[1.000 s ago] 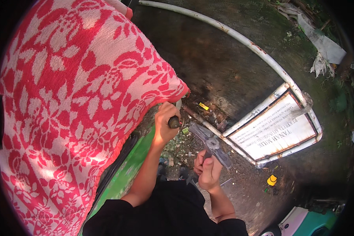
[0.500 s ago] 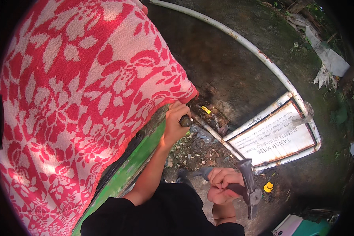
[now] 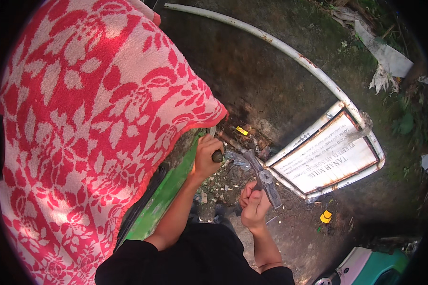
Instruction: The person uses a hammer and a small tool to repeatedly strike and pry at a section of a green vehicle body panel. The person works on the same area for the duration of the clip, attempting to remove or adjust a part of the panel.
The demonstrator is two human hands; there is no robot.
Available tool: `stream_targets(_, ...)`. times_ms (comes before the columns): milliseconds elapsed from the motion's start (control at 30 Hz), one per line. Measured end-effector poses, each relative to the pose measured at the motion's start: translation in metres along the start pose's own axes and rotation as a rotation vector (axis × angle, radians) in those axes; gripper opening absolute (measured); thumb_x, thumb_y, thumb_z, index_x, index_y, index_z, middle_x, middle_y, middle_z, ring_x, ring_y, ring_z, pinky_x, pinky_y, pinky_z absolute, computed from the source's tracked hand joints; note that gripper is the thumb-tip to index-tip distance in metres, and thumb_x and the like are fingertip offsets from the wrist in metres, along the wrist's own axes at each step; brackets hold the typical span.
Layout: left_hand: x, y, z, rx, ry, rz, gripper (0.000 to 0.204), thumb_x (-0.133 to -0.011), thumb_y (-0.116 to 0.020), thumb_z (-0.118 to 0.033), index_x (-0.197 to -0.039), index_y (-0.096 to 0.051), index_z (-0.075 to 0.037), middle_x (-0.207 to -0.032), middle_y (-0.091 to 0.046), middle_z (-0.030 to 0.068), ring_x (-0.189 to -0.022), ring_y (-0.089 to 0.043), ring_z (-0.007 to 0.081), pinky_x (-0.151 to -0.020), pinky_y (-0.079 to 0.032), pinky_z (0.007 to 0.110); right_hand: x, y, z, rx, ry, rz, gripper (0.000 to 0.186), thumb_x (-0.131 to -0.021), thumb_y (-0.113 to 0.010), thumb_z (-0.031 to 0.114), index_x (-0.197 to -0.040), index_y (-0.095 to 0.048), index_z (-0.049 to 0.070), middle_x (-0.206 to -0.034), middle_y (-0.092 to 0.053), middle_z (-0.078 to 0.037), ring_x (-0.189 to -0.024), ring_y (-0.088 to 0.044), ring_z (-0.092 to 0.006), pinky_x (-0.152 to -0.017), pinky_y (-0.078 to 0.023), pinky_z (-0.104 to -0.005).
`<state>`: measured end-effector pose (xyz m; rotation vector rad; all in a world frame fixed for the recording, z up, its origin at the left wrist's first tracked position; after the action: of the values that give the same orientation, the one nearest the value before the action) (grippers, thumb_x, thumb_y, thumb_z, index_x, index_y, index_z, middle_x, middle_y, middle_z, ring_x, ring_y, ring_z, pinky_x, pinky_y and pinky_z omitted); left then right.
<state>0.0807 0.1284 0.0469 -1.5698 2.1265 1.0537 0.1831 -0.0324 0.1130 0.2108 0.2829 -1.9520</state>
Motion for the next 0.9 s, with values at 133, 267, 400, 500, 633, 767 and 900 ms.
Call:
stream_targets(133, -0.023, 0.015, -0.026, -0.012, -0.076, -0.053, 0.024, -0.060, -0.069, 0.005, -0.076, -0.054, -0.006, -0.074, -0.053, 0.0075, -0.082, -0.053, 0.0300, -0.086, -0.038, 0.042, 0.008, 0.003, -0.016, -0.026, -0.036, -0.023, 0.054, -0.108, -0.042, 0.057, -0.089, -0.038, 0.007, -0.059, -0.030, 0.003, -0.046, -0.024, -0.0056, -0.043, -0.024, -0.0243)
stream_targets(267, -0.028, 0.022, -0.028, -0.006, -0.067, -0.053, 0.024, -0.061, -0.069, 0.004, -0.076, -0.054, -0.005, -0.074, -0.053, 0.0082, -0.082, -0.052, 0.0303, -0.085, -0.039, 0.043, 0.011, 0.001, -0.027, -0.108, -0.086, -0.023, 0.052, -0.110, -0.039, 0.054, -0.089, -0.038, 0.007, -0.059, -0.030, 0.003, -0.043, -0.026, -0.0057, -0.041, -0.025, -0.0243)
stream_targets(400, -0.028, 0.020, -0.030, -0.031, -0.081, -0.064, 0.024, -0.061, -0.070, 0.005, -0.076, -0.054, -0.005, -0.074, -0.054, 0.0080, -0.083, -0.053, 0.0301, -0.086, -0.039, 0.043, 0.009, 0.003, -0.029, -0.084, -0.087, -0.007, 0.051, -0.110, -0.038, 0.054, -0.088, -0.037, 0.007, -0.059, -0.030, 0.002, -0.043, -0.025, -0.0057, -0.040, -0.025, -0.0242)
stream_targets(500, -0.025, 0.019, -0.035, -0.060, -0.107, -0.086, 0.025, -0.060, -0.070, 0.005, -0.075, -0.053, -0.006, -0.074, -0.054, 0.0076, -0.084, -0.053, 0.0299, -0.087, -0.039, 0.043, 0.010, 0.005, -0.031, -0.070, -0.089, 0.004, 0.051, -0.110, -0.038, 0.053, -0.088, -0.037, 0.007, -0.059, -0.030, 0.002, -0.043, -0.025, -0.0057, -0.040, -0.025, -0.0243)
stream_targets(633, -0.026, 0.018, -0.037, -0.070, -0.118, -0.071, 0.026, -0.060, -0.071, 0.004, -0.075, -0.054, -0.006, -0.075, -0.055, 0.0069, -0.084, -0.053, 0.0296, -0.087, -0.039, 0.044, 0.013, 0.006, -0.037, -0.103, -0.131, -0.007, 0.052, -0.109, -0.041, 0.053, -0.088, -0.040, 0.006, -0.060, -0.033, 0.002, -0.045, -0.029, -0.0053, -0.041, -0.026, -0.0239)
stream_targets(767, -0.025, 0.019, -0.035, -0.059, -0.124, -0.064, 0.026, -0.059, -0.072, 0.004, -0.075, -0.054, -0.006, -0.075, -0.055, 0.0065, -0.084, -0.054, 0.0291, -0.086, -0.038, 0.043, 0.015, 0.005, -0.046, -0.092, -0.169, 0.008, 0.051, -0.109, -0.042, 0.052, -0.087, -0.044, 0.006, -0.061, -0.036, 0.003, -0.049, -0.034, -0.0051, -0.044, -0.028, -0.0232)
stream_targets(900, -0.027, 0.020, -0.034, -0.035, -0.134, -0.088, 0.027, -0.057, -0.072, 0.003, -0.074, -0.054, -0.006, -0.073, -0.054, 0.0059, -0.082, -0.054, 0.0285, -0.085, -0.038, 0.042, 0.008, 0.004, -0.060, 0.144, -0.200, 0.077, 0.052, -0.109, -0.043, 0.053, -0.089, -0.044, 0.006, -0.061, -0.036, 0.001, -0.048, -0.031, -0.0048, -0.043, -0.027, -0.0235)
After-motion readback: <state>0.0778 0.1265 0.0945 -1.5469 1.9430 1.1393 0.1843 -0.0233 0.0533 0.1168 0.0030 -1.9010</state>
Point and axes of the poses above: each hand's wrist, its own x-axis away from the middle knuckle, its own y-axis out of the back of the hand, z = x × y, the point moved 9 cm from there along -x, towards the middle knuckle
